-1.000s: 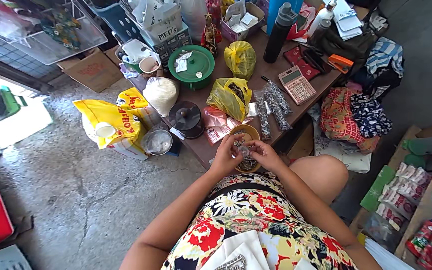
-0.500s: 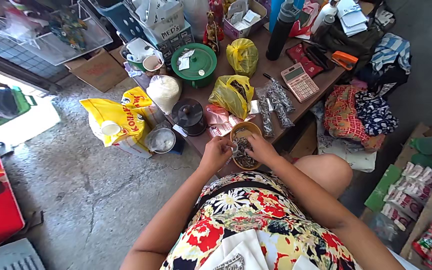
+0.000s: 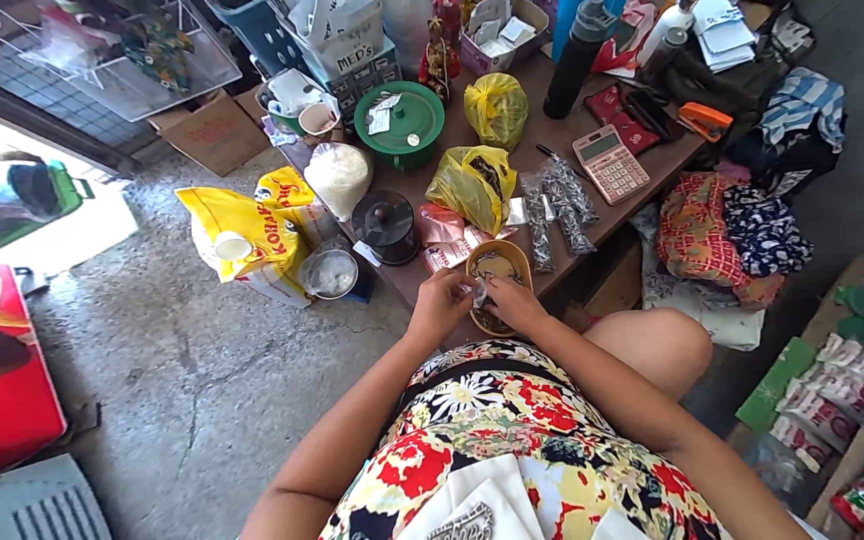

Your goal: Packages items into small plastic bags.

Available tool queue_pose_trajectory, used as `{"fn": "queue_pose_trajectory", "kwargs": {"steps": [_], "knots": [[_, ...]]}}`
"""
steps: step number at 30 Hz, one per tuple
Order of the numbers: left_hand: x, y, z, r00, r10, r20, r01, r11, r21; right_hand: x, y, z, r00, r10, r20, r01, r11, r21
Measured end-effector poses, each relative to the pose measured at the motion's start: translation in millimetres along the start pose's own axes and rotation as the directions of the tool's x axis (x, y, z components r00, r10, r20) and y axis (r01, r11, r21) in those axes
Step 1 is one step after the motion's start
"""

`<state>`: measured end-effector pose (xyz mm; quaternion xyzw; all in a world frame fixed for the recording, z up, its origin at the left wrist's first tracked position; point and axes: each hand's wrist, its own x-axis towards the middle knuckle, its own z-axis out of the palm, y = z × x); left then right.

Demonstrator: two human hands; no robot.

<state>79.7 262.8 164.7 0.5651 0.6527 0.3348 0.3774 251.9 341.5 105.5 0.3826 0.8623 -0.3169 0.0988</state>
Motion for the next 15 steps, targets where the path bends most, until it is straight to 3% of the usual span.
{"fn": "queue_pose_trajectory", "kwargs": {"steps": [4,8,15], "knots": [[2,0,3,1.000,0.004,0.012,-0.004,1.000,0.010,-7,3,-6,0.996,0.029,-0.082,-0.025,0.998,0.054],[2,1,4,1.000,0.014,0.005,-0.014,1.000,0.018,-25,11,-22,0.965,0.135,-0.227,-0.076,0.965,0.252],[8,1,10,1.000,0.010,0.023,-0.010,1.000,0.018,-40,14,-38,0.934,0.274,-0.231,-0.068,0.768,0.637]]}}
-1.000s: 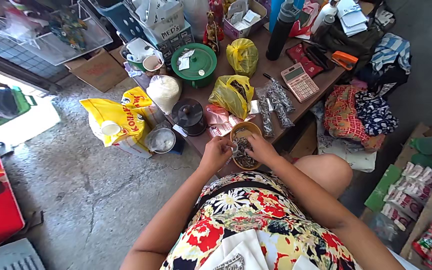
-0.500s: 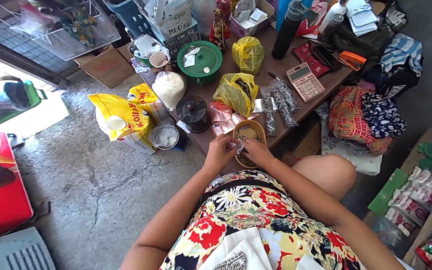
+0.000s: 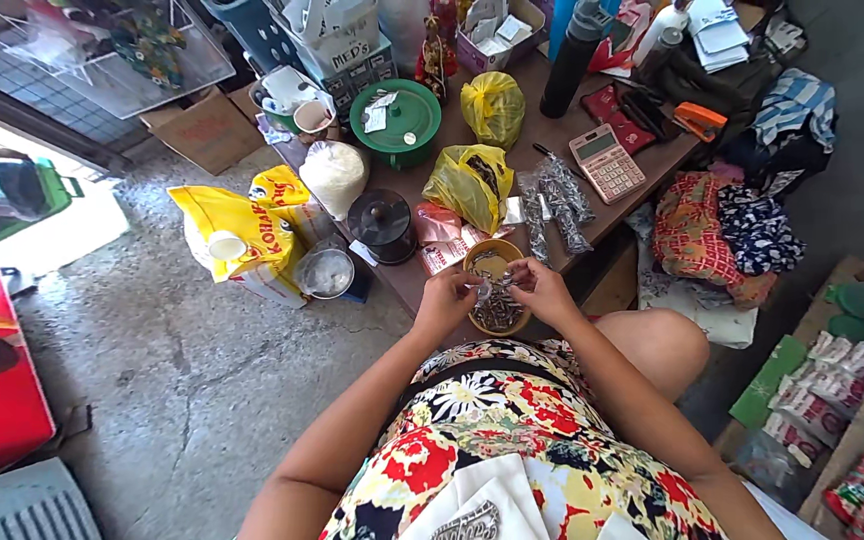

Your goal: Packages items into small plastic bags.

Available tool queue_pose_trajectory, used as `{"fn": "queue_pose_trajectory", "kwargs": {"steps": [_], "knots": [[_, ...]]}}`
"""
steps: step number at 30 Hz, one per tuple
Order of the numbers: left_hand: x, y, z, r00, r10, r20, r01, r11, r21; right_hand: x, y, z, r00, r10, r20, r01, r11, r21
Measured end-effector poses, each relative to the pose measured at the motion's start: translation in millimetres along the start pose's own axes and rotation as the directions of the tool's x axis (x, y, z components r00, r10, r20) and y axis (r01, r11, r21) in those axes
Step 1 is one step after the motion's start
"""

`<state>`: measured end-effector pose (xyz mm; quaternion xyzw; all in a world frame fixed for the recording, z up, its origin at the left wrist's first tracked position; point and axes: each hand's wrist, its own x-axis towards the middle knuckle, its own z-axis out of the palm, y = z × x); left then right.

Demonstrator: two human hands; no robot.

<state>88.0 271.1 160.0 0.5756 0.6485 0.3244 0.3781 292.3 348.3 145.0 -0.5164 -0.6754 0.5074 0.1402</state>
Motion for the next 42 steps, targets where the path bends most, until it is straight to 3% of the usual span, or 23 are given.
{"fn": "queue_pose_trajectory", "kwargs": {"steps": [12,18,27,30,35,42], "knots": [[4,-1,4,0.999,-0.047,0.025,0.047,0.999,0.013,0,1,0,0.997,0.067,-0.036,-0.064,0.995,0.079],[5,0,4,0.998,-0.058,0.031,0.058,0.998,0.008,-3,-4,-2,0.997,0.071,-0.035,-0.070,0.997,0.009],[6,1,5,0.997,-0.063,0.053,0.063,0.998,0.008,-14,-23,-9,0.996,-0.042,-0.080,0.047,0.997,0.061],[6,3,6,0.997,-0.057,0.051,0.057,0.998,-0.005,-17,-38,-11,0.999,-0.039,-0.008,0.039,0.999,0.014],[4,8,9,0.997,-0.040,0.070,0.043,0.998,-0.037,-11,-57,-2,0.996,-0.064,0.064,0.076,0.973,-0.218],[1,9,9,0.994,-0.080,0.070,0.085,0.994,-0.070,-6,-61,4,0.995,-0.006,0.096,0.020,0.989,-0.150]]}}
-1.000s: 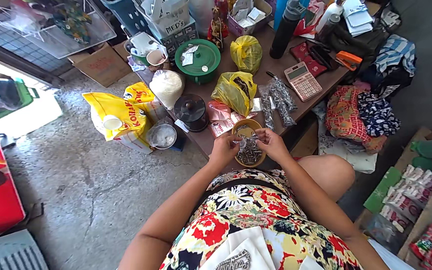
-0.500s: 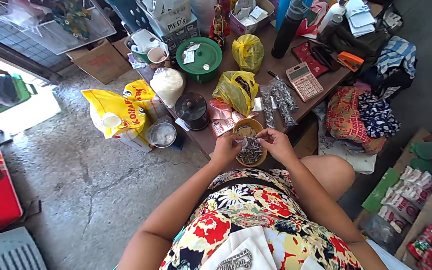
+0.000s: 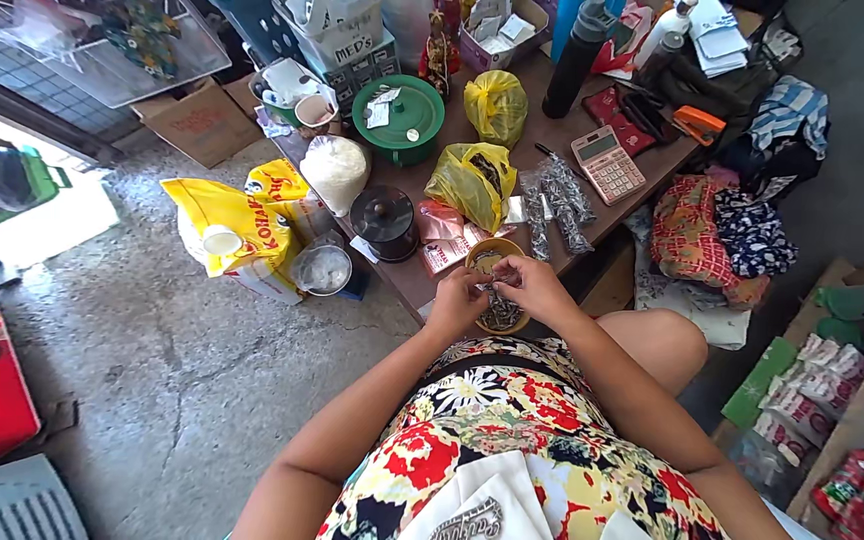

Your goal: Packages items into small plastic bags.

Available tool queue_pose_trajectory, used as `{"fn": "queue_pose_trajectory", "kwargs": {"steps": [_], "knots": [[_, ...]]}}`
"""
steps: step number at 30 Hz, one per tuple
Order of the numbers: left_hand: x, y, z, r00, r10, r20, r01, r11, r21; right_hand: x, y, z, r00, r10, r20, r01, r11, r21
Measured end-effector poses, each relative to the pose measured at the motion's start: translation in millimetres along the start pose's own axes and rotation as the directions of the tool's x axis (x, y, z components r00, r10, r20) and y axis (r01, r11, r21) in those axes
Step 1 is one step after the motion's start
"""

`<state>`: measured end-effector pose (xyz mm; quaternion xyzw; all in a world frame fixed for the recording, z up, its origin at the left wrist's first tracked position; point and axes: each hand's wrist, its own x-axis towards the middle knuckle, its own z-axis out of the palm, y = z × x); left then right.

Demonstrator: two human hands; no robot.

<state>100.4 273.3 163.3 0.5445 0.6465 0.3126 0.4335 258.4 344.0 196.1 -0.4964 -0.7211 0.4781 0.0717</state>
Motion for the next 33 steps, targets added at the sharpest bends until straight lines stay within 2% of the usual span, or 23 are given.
{"fn": "queue_pose_trajectory", "kwargs": {"steps": [8,10,13,17,22,26,33], "knots": [[-2,-1,-2,1.000,-0.018,-0.020,0.017,0.999,-0.050,-5,4,1,0.999,-0.030,0.016,0.029,0.998,0.060],[-2,-3,-3,1.000,0.000,-0.027,-0.001,0.998,-0.057,-5,8,6,0.995,-0.094,-0.020,0.094,0.996,0.005],[-2,-3,-3,1.000,-0.007,-0.010,0.007,0.998,-0.058,-5,17,14,0.968,-0.232,-0.097,0.212,0.961,-0.178],[-3,-4,-3,1.000,-0.018,-0.009,0.018,0.998,-0.058,-5,16,14,0.963,-0.268,-0.034,0.250,0.931,-0.265],[-5,-4,-4,0.999,-0.006,-0.036,0.004,0.997,-0.082,-6,8,11,0.954,-0.298,0.017,0.298,0.946,-0.128],[-6,-8,-5,0.998,-0.021,-0.057,0.014,0.993,-0.119,-6,10,14,0.960,-0.279,-0.027,0.279,0.960,-0.001],[-9,-7,-6,0.996,-0.034,-0.082,0.022,0.989,-0.147,-7,23,22,0.932,-0.336,-0.138,0.342,0.939,0.024]]}}
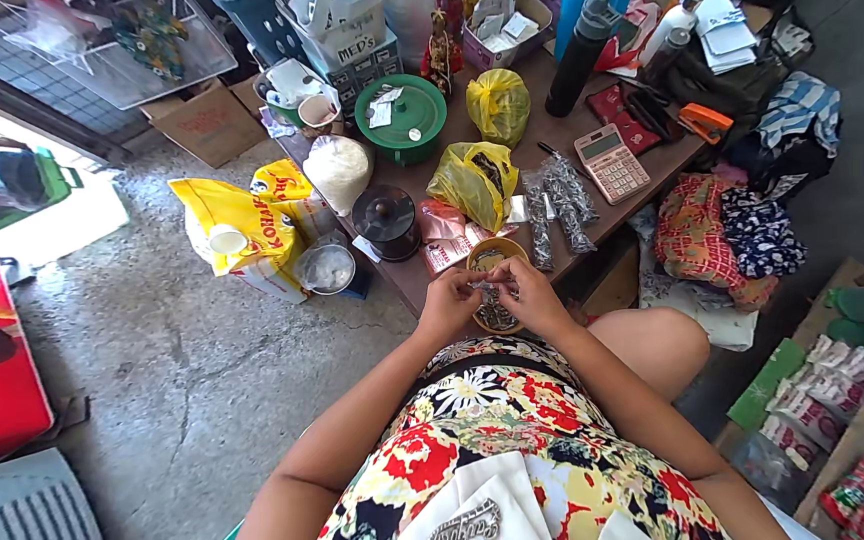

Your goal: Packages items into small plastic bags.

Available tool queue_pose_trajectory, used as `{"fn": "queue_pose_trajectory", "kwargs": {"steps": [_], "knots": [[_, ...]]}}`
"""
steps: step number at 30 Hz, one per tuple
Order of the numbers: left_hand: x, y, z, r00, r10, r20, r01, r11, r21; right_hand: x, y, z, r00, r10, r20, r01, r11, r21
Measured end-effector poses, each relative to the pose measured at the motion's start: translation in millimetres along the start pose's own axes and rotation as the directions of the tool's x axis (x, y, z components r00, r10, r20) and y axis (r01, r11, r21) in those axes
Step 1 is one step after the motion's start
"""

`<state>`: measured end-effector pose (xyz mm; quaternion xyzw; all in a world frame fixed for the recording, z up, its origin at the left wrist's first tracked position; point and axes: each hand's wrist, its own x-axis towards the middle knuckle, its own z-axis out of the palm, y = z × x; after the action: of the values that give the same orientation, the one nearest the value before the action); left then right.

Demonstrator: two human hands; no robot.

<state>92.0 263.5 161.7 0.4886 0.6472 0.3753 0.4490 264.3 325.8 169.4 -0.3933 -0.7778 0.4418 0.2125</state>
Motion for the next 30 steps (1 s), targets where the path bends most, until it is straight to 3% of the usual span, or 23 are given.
{"fn": "queue_pose_trajectory", "kwargs": {"steps": [7,10,13,18,23,25,28,30], "knots": [[0,-3,-2,1.000,-0.019,0.000,0.019,0.998,-0.057,-4,12,5,0.978,-0.168,-0.123,0.156,0.983,-0.097],[0,-7,-4,0.999,-0.015,-0.033,0.011,0.994,-0.105,-8,21,0,0.988,-0.146,-0.048,0.135,0.971,-0.195],[-1,-7,-3,0.999,-0.013,-0.032,0.009,0.993,-0.116,-10,22,1,0.995,-0.092,0.026,0.095,0.978,-0.184],[-3,-4,-3,1.000,-0.013,0.017,0.014,0.996,-0.089,-3,11,6,0.981,-0.192,-0.033,0.184,0.969,-0.168],[-5,-3,-10,1.000,-0.002,-0.016,0.000,0.994,-0.107,-3,20,4,0.934,-0.355,0.032,0.336,0.849,-0.407],[-6,-3,-11,1.000,0.001,-0.026,-0.004,0.996,-0.089,-2,20,3,0.931,-0.362,0.043,0.348,0.847,-0.401],[-6,-3,-15,0.999,0.021,-0.046,-0.022,0.999,-0.026,3,21,2,0.981,-0.188,-0.040,0.172,0.952,-0.252],[-7,-2,-18,0.996,0.048,-0.071,-0.048,0.999,0.005,13,31,4,0.998,0.034,0.048,-0.018,0.956,-0.291]]}}
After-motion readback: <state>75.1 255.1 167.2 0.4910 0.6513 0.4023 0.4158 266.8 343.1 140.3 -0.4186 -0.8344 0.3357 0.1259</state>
